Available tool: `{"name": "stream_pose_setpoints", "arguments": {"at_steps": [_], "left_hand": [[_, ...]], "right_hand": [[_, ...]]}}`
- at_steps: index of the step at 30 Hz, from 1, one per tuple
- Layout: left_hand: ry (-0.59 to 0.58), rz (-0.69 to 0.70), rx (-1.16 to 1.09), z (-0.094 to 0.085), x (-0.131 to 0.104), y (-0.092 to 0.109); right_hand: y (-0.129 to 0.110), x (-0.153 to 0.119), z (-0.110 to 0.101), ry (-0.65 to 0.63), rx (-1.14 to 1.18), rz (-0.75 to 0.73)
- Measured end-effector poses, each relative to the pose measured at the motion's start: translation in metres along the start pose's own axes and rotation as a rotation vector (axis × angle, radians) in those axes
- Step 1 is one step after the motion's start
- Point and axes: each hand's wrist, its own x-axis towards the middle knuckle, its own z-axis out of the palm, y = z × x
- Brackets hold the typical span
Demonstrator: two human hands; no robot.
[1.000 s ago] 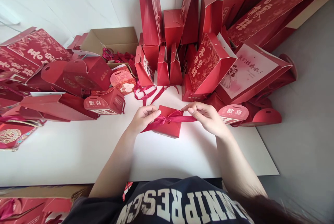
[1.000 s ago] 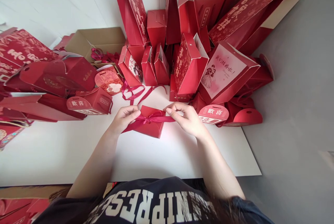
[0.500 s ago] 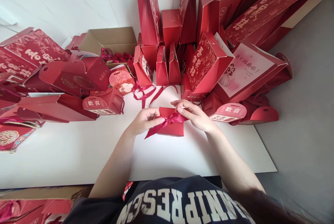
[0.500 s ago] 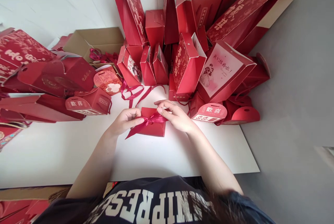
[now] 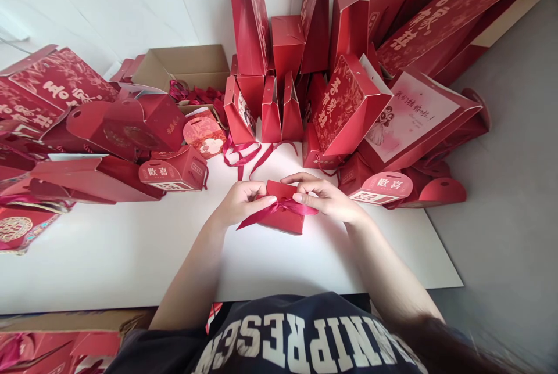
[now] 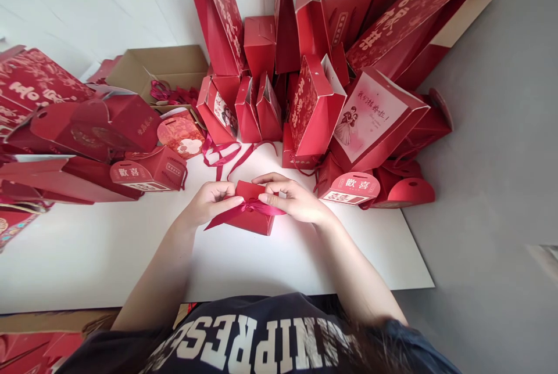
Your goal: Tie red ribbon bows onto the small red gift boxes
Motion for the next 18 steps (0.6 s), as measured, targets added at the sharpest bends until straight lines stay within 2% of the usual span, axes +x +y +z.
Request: {"name": "stream_pose_setpoints", "arguments": {"at_steps": [6,11,18], "left_hand": [[0.083,0.035,0.074,0.0031,-0.0002,-0.0026],[0.101,0.048,0.087,0.0034,0.0003,-0.0063],[0.108,0.053,-0.049,0.0054,0.0012,-0.0054]], "right_hand": [[0.005,0.0,-0.0022,0.01,-0.008,-0.034],[0.0061,-0.0004,-0.0033,-0.006,0.01,-0.04],[0.0077,0.0,-0.0036,0.006,0.059,-0.05]]}}
